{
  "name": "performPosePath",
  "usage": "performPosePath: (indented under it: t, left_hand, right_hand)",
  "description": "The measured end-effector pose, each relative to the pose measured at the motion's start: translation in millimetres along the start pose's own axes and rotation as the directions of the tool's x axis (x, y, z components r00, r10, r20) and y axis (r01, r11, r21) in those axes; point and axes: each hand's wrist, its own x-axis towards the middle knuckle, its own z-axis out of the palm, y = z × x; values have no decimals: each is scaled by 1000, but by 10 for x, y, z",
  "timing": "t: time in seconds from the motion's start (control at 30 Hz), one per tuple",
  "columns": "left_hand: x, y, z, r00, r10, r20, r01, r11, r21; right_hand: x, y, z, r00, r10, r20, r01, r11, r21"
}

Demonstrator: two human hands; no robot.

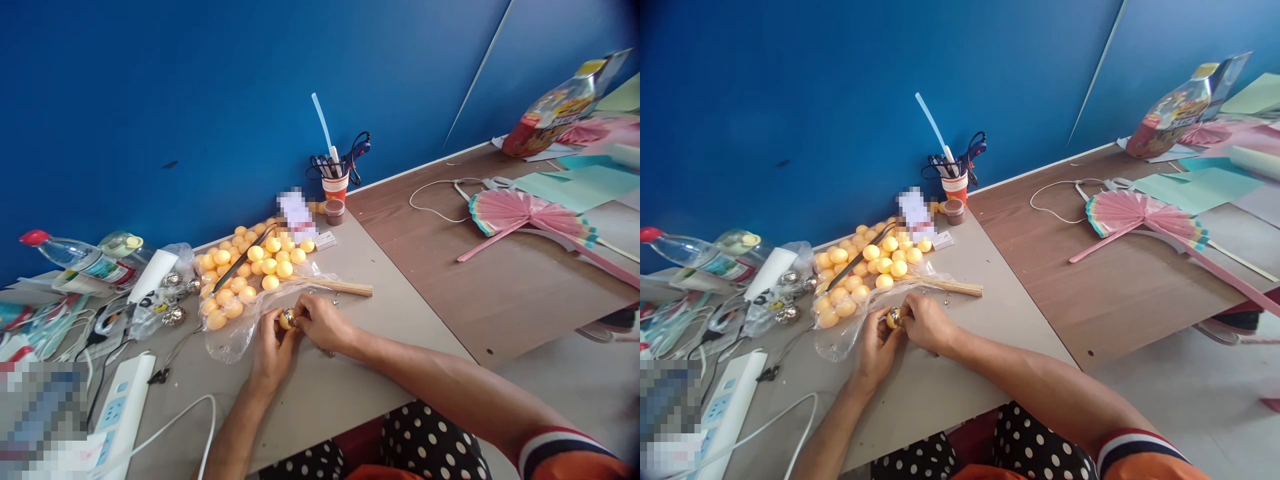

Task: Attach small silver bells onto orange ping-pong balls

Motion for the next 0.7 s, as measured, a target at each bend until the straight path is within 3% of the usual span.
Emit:
performPosePath:
  t: [0.17, 0.27, 0.37, 0.53, 0.7]
  left_hand:
    - [17, 139, 53, 993, -104, 55, 111, 984, -141]
    - [48, 253, 82, 988, -125, 95, 147, 947, -287]
    - [77, 307, 63, 989, -126, 74, 144, 927, -347]
    - [92, 275, -26, 993, -110, 44, 119, 941, -317]
    - [103, 251, -52, 990, -121, 66, 134, 951, -277]
  right_hand:
    - [57, 21, -36, 999, -31, 40, 28, 998, 63]
    - [92, -7, -167, 993, -74, 93, 58, 985, 163]
    - [97, -64, -344, 991, -109, 71, 99, 985, 140]
    - [87, -103, -502, 966, -143, 213, 184, 965, -186]
    - [96, -77, -495, 961, -53, 270, 200, 807, -556]
